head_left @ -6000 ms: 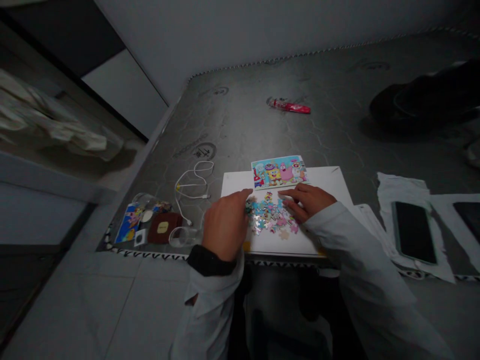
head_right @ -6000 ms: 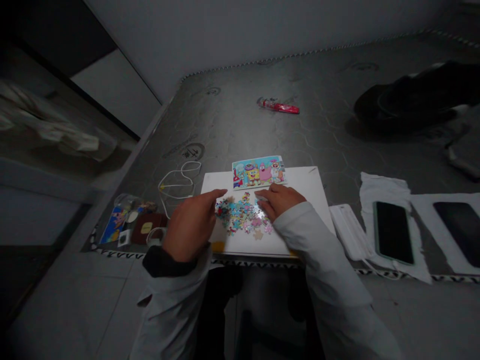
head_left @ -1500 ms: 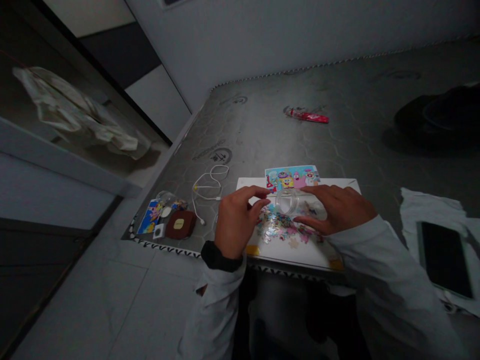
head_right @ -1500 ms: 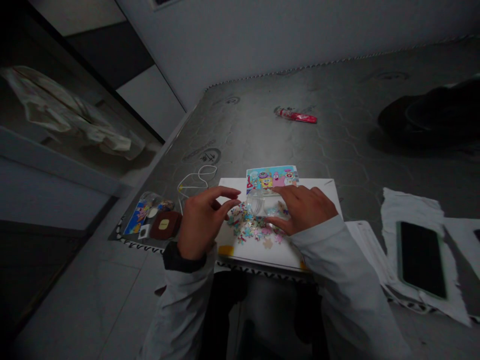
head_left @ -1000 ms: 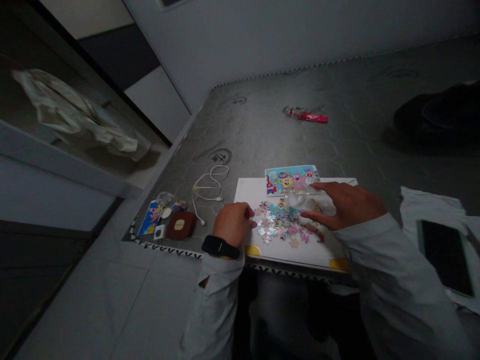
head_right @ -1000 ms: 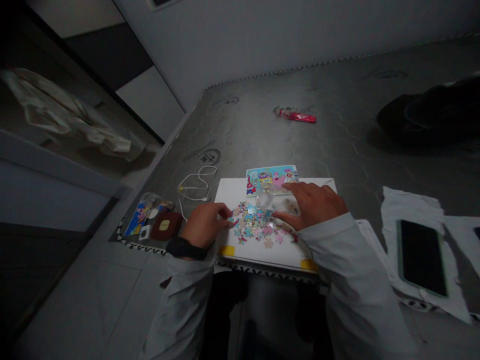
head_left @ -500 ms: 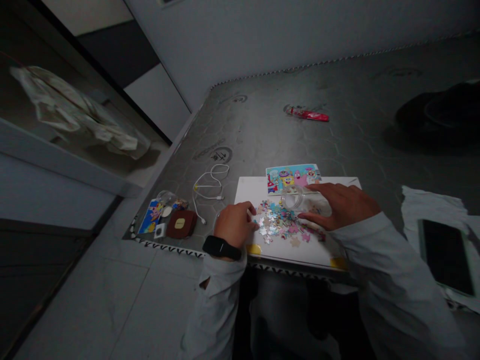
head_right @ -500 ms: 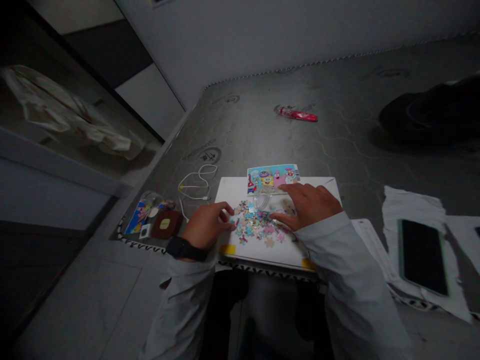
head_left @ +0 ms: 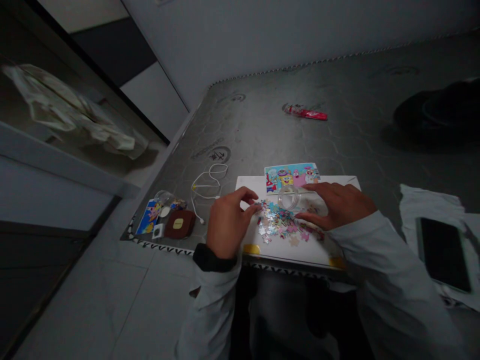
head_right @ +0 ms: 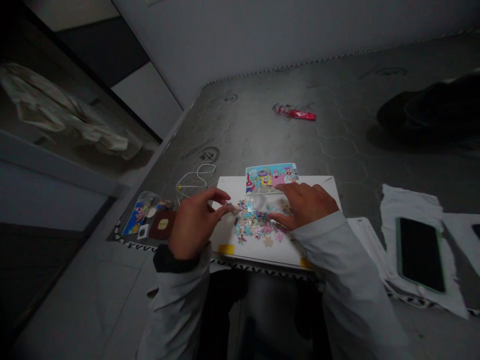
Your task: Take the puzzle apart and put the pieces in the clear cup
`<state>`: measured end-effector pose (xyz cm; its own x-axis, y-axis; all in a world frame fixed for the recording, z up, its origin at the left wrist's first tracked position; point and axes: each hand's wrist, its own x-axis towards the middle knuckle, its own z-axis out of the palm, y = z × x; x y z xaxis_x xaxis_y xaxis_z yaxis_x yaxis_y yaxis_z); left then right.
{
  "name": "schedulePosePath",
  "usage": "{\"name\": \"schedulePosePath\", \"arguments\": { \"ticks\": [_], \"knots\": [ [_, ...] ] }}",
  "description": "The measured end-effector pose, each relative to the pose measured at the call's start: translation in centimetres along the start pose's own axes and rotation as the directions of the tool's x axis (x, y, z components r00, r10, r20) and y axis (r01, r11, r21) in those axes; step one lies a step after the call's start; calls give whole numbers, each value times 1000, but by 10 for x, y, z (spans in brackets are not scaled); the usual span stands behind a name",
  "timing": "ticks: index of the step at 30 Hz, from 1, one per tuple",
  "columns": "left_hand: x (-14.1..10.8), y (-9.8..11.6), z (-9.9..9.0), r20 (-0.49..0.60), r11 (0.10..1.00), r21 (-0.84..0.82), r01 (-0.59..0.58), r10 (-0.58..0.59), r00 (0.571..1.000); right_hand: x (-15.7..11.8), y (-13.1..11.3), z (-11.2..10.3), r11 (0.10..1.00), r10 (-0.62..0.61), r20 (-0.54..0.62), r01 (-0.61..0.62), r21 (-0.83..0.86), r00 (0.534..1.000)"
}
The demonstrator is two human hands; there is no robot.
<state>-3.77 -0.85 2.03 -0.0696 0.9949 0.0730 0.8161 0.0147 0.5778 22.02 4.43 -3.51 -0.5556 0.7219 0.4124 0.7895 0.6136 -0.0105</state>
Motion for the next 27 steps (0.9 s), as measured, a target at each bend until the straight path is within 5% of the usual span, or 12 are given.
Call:
{"name": "schedulePosePath", "arguments": {
  "ticks": [3, 6, 11, 14, 17, 21, 27],
  "knots": [
    [-1, 16, 5, -132, 975, -166, -146, 125, 983, 2, -7, -1, 999, -50, -28, 50, 6, 998],
    [-2, 25, 15, -97, 961, -173, -216, 202, 975, 4, -14, -2, 997, -71, -43, 72, 17, 997],
    [-1, 26, 19, 35, 974, -203, -97, 107, 994, 6, -19, -6, 999, -42, 3, 42, 10, 999],
    [2, 17, 12, -7, 972, -235, -32, 31, 999, 5, -17, -9, 1000, -13, 13, 13, 1, 1000],
    [8, -1, 12, -60, 993, -111, -26, 19, 998, 3, -12, -12, 999, 35, 0, -35, 6, 999],
    [16, -26, 23, 11, 984, 177, 31, -33, 999, 0, -3, -12, 991, 108, 58, -112, 69, 992],
    [16, -30, 28, 153, 960, 276, 43, -88, 984, -1, 2, -8, 989, 118, 85, -125, 84, 989]
  ]
}}
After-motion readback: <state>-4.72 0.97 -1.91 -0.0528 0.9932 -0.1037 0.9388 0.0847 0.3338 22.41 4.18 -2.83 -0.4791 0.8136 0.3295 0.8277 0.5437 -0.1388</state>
